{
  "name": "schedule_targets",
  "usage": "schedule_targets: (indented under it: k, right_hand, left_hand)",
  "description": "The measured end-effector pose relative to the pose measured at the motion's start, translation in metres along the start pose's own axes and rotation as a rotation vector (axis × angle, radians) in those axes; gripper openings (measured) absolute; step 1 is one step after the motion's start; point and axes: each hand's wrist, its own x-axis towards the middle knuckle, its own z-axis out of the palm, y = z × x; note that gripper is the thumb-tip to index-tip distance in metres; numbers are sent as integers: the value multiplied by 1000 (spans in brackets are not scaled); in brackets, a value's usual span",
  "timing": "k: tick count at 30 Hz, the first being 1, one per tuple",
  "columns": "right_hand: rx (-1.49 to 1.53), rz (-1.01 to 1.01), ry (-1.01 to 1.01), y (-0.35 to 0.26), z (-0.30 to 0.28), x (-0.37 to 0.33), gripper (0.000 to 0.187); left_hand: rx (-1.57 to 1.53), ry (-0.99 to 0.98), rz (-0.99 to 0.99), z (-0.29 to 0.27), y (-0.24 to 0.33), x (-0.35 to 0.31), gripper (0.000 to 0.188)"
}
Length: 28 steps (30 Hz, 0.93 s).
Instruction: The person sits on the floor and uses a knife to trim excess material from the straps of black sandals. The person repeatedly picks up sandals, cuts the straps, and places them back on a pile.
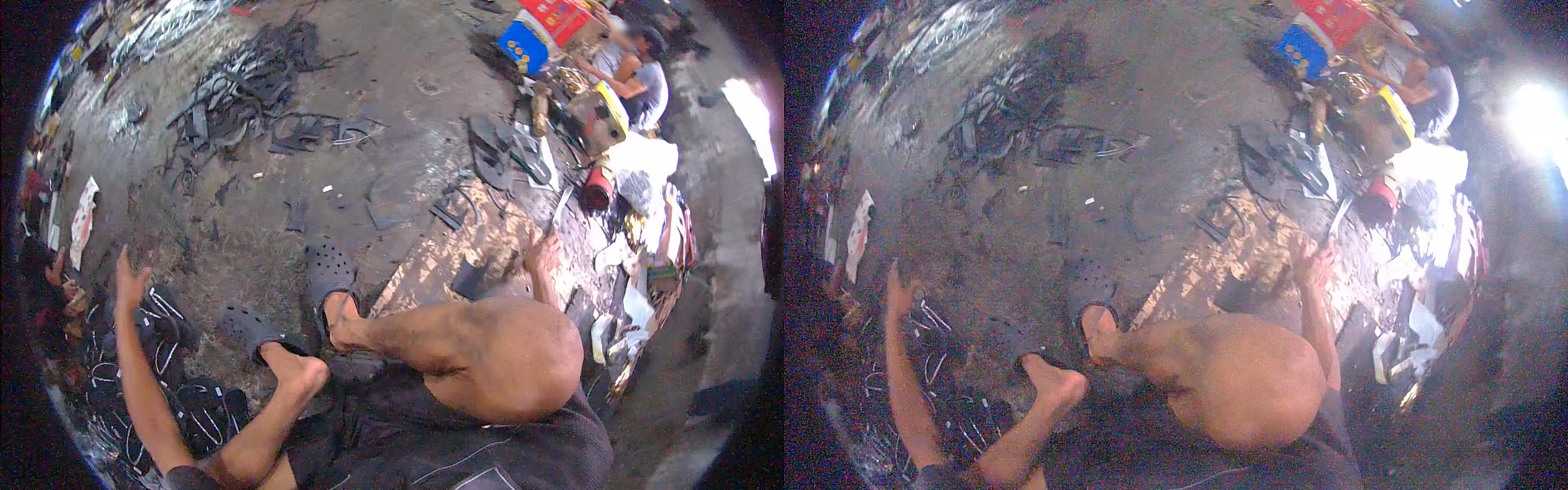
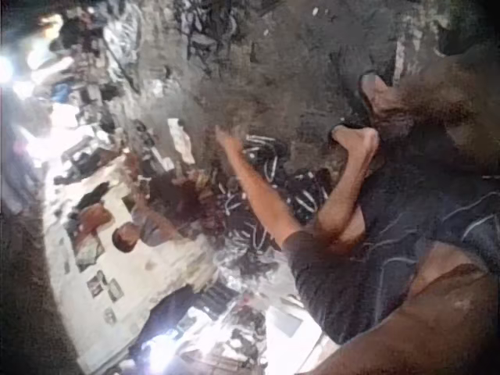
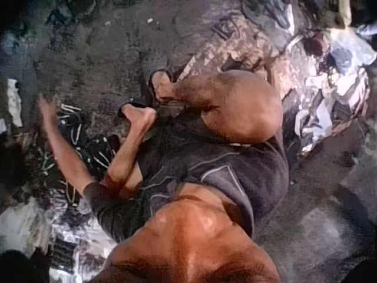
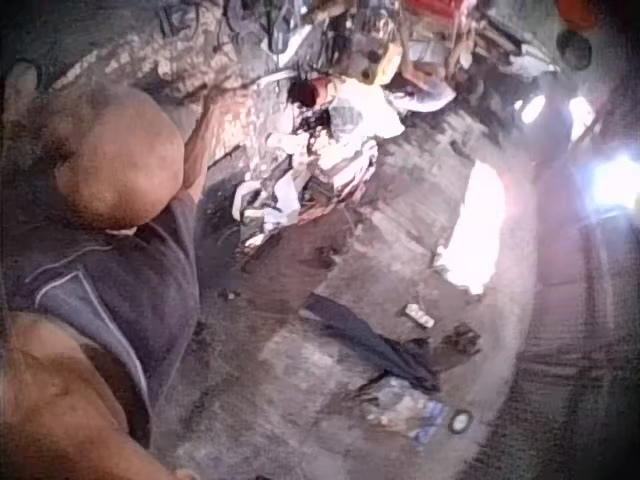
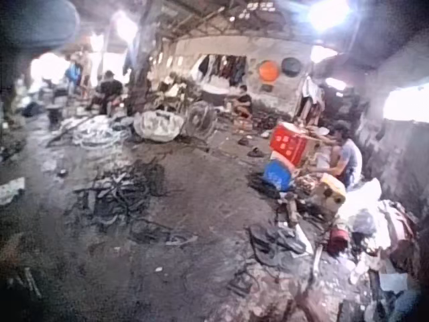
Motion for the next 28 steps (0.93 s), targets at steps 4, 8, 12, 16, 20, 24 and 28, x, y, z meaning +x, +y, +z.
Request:
schedule_targets:
  k: [4,8,12,16,20,24,28]
  right_hand:
    - [35,-314,109,18,32,-42,83]
    - [-93,-97,-57,-75,50,-70,87]
    - [-134,-529,-104,-189,66,-80,97]
    - [-12,-712,-265,-366,83,-90,104]
    - [189,-1085,-269,-551,102,-39,102]
    - [400,-932,-679,-580,46,19,81]
    - [691,-563,-1005,-537,-61,34,71]
  left_hand:
    - [114,-7,-51,170,76,12,86]
    - [389,76,-275,227,138,3,77]
    - [208,141,-221,224,186,34,75]
    - [60,124,-140,211,237,141,75]
    - [111,-25,92,197,271,297,87]
    - [-115,-470,49,89,245,314,71]
    - [-388,-486,94,17,104,240,75]
